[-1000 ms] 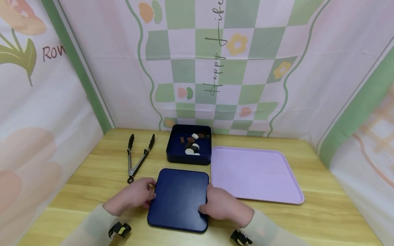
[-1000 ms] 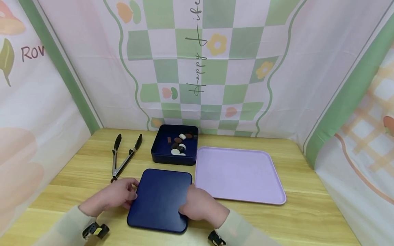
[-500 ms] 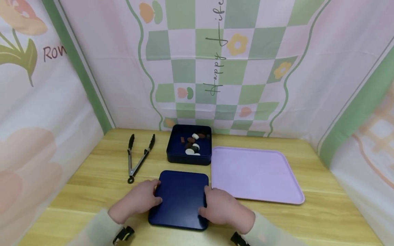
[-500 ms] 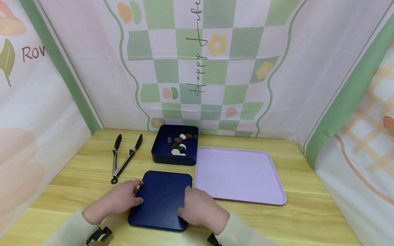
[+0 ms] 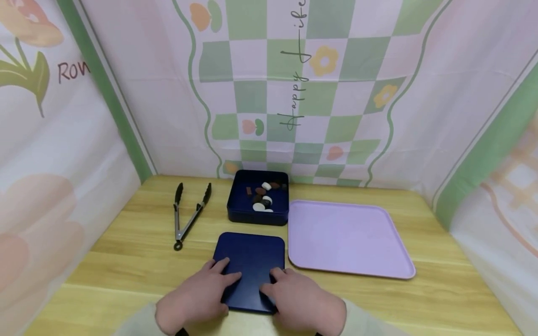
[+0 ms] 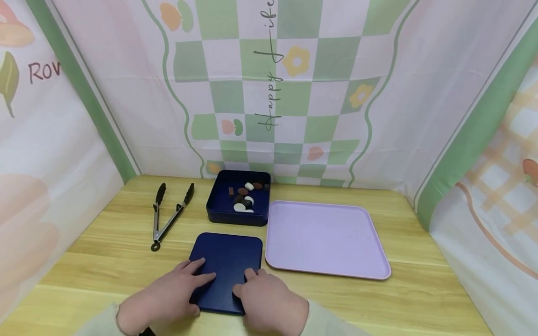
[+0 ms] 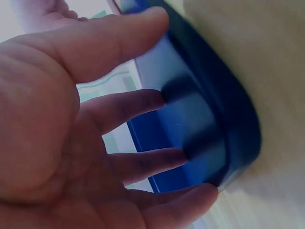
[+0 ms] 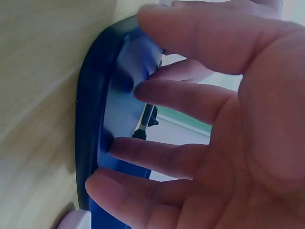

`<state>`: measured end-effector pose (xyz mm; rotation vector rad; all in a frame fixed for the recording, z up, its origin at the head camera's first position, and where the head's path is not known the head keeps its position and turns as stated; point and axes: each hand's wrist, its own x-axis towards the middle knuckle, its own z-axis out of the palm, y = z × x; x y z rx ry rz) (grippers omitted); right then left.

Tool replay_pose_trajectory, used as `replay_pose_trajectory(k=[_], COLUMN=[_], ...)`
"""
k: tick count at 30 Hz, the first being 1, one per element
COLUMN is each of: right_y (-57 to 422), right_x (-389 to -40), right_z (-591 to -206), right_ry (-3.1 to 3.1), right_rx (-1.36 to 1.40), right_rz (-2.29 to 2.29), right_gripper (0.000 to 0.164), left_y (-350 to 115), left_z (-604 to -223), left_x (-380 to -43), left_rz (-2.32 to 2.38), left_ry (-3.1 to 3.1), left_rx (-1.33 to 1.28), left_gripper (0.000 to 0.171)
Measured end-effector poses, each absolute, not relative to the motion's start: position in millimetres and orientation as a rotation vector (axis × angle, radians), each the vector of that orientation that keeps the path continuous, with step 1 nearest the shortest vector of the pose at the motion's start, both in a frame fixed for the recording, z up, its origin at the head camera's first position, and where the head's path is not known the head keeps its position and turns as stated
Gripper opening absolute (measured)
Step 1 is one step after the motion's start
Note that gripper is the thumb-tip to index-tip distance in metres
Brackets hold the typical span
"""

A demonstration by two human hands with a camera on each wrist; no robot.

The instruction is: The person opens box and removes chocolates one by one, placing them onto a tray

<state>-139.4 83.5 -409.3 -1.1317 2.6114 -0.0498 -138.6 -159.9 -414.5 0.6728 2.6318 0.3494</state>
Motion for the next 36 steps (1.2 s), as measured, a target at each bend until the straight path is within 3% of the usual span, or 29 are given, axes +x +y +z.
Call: replay_pose_trajectory(k=[11,36], right_y=[80.9,83.0], right_x=[-139.2,-148.4], right_z=[-410.9,-413.7], right_ry=[2.673,2.781], right_rx=[-1.126,-1.102], right_rz=[-0.002,-0.013], right_gripper=[0.041,0.039], left_y=[-153.6,-144.5], left_z=[-416.9,-413.1], left_x=[-141.8,-157.8], left_rz=[0.31,0.242], left_ry=[2.677,2.706], left_rx=[0.691,0.69], left_gripper=[0.061,0.059])
